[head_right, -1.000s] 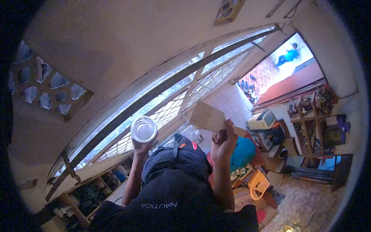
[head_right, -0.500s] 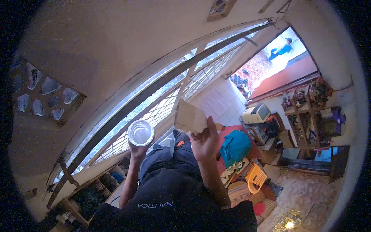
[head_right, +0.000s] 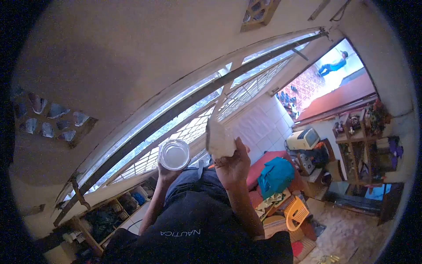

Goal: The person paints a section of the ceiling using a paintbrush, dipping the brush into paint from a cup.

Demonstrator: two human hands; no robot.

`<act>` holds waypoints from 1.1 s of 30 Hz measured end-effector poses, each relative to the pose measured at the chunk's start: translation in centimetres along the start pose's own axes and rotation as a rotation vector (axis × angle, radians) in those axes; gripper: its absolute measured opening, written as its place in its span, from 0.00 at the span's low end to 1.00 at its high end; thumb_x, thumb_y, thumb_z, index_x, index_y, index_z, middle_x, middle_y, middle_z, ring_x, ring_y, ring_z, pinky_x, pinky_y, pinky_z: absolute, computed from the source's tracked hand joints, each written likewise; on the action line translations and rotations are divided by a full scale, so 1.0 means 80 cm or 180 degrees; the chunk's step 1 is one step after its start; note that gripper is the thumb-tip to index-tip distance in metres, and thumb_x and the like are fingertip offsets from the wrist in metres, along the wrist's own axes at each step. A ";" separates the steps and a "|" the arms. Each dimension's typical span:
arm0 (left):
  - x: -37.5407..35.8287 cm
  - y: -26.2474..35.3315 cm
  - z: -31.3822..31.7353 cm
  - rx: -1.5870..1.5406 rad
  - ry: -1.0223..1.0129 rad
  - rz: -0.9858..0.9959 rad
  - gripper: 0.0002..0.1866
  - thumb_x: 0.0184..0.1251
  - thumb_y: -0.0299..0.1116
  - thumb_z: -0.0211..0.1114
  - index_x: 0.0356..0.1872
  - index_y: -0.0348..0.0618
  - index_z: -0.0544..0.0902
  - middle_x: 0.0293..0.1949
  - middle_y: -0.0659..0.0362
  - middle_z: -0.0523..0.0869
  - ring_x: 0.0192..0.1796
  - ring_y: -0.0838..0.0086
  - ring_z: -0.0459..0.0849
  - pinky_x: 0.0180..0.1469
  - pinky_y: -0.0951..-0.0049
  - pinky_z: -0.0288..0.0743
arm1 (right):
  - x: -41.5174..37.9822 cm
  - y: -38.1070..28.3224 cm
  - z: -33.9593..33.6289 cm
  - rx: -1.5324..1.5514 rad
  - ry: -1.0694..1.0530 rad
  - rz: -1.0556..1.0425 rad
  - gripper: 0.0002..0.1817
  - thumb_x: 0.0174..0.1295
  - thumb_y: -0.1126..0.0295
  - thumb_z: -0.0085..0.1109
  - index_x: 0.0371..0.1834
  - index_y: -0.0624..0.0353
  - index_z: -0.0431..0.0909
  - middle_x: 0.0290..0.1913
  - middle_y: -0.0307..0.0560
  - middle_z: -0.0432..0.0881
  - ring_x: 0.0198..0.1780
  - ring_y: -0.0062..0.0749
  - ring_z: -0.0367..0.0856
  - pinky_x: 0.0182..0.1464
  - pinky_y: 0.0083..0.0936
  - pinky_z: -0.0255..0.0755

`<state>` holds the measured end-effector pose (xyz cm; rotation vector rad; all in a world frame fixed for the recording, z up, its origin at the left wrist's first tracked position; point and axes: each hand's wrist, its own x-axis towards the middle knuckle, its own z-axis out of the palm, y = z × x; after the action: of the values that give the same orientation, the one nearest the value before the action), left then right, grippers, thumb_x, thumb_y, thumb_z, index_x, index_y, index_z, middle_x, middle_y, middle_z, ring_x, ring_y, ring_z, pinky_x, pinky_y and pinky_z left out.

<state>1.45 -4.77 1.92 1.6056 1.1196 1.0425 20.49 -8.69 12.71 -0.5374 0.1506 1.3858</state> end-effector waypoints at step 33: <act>0.043 0.064 0.087 0.0468 0.1014 0.0410 0.38 0.31 0.35 0.78 0.49 0.38 0.69 0.43 0.48 0.77 0.45 0.58 0.80 0.46 0.65 0.75 | 0.088 -0.072 0.045 -0.5422 -0.2947 -0.2037 0.11 0.49 0.75 0.60 0.15 0.60 0.69 0.17 0.44 0.69 0.18 0.36 0.71 0.21 0.30 0.64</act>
<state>9.95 -3.87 5.57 1.6836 1.3430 1.3636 26.65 -1.30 14.53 -1.0713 -1.9222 0.6982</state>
